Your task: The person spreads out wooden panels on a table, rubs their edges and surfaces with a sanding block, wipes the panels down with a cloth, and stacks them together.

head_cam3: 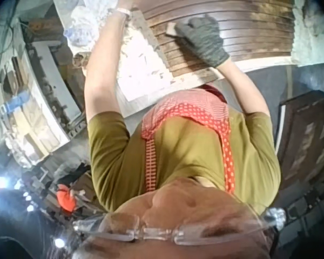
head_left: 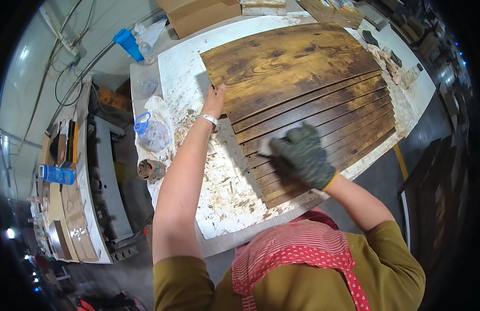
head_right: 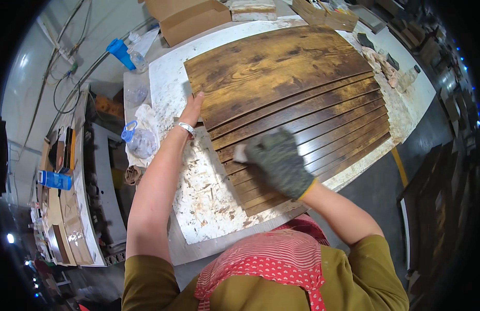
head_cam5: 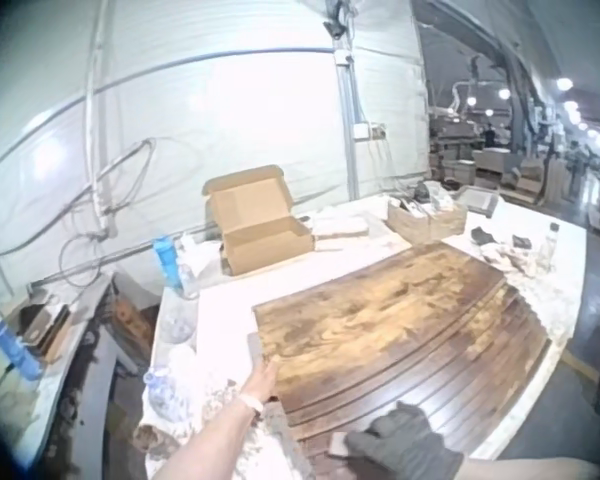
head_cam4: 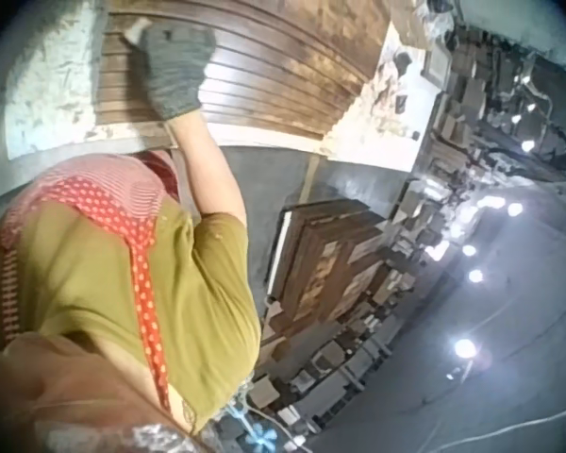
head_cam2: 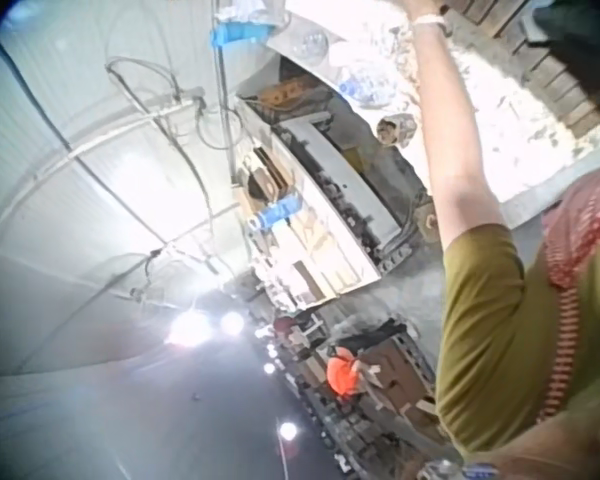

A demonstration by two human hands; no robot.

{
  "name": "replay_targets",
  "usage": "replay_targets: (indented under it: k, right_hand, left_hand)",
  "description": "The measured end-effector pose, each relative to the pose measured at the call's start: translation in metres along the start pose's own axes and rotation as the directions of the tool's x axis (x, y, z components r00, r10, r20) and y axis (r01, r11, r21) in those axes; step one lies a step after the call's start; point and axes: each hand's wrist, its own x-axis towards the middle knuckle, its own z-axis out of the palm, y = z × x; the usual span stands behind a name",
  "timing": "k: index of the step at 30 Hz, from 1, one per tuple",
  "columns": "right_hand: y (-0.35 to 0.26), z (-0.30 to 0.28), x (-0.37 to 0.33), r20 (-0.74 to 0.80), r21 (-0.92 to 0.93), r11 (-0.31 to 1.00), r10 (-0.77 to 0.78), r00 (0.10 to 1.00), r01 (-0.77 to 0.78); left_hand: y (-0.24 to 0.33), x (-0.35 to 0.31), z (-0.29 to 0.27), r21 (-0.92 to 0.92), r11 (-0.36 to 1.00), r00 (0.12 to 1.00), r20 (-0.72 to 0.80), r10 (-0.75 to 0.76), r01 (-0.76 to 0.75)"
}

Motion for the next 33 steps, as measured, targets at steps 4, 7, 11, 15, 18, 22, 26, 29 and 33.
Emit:
replay_targets:
  k: [4, 7, 11, 15, 18, 22, 26, 29, 33]
  right_hand:
    - [0.016, -0.012, -0.015, 0.099, -0.092, 0.993, 0.088, 0.991, -0.079]
    - [-0.043, 0.009, 0.015, 0.076, 0.166, 0.969, -0.195, 0.978, 0.181]
    - [-0.092, 0.072, 0.049, 0.256, 0.398, 0.881, -0.374, 0.891, 0.256]
    - [-0.104, 0.158, 0.079, -0.152, 0.310, 0.879, -0.329, 0.932, 0.361]
    - [-0.110, 0.192, 0.069, -0.313, 0.312, 0.888, -0.241, 0.919, 0.339]
    - [-0.050, 0.090, 0.033, -0.212, 0.559, 0.707, -0.385, 0.898, 0.434]
    - [0.066, 0.024, -0.008, -0.213, 0.299, 0.918, -0.200, 0.956, 0.259]
    - [0.197, -0.062, -0.044, -0.251, 0.003, 0.986, 0.163, 0.954, -0.168]
    - [0.375, -0.100, -0.107, -0.334, 0.354, 0.611, 0.790, 0.515, -0.708]
  left_hand:
    - [0.050, -0.029, -0.020, -0.123, 0.966, 0.951, 0.242, -0.192, 0.227]
    - [0.034, -0.003, -0.043, -0.025, 0.974, 0.889, 0.413, -0.196, 0.227]
    - [0.049, 0.002, -0.041, 0.036, 0.977, 0.872, 0.446, -0.203, 0.209]
    - [0.043, 0.007, -0.023, -0.024, 0.986, 0.922, 0.359, -0.145, 0.164]
    - [0.021, 0.006, -0.028, -0.078, 0.967, 0.936, 0.280, -0.214, 0.244]
    - [0.001, 0.010, -0.026, -0.035, 0.959, 0.936, 0.229, -0.266, 0.281]
    - [0.012, 0.002, -0.018, -0.048, 0.966, 0.958, 0.151, -0.243, 0.253]
    - [0.015, 0.001, -0.028, 0.009, 0.951, 0.930, 0.209, -0.304, 0.309]
    - [0.013, 0.004, -0.032, 0.023, 0.937, 0.923, 0.166, -0.348, 0.350]
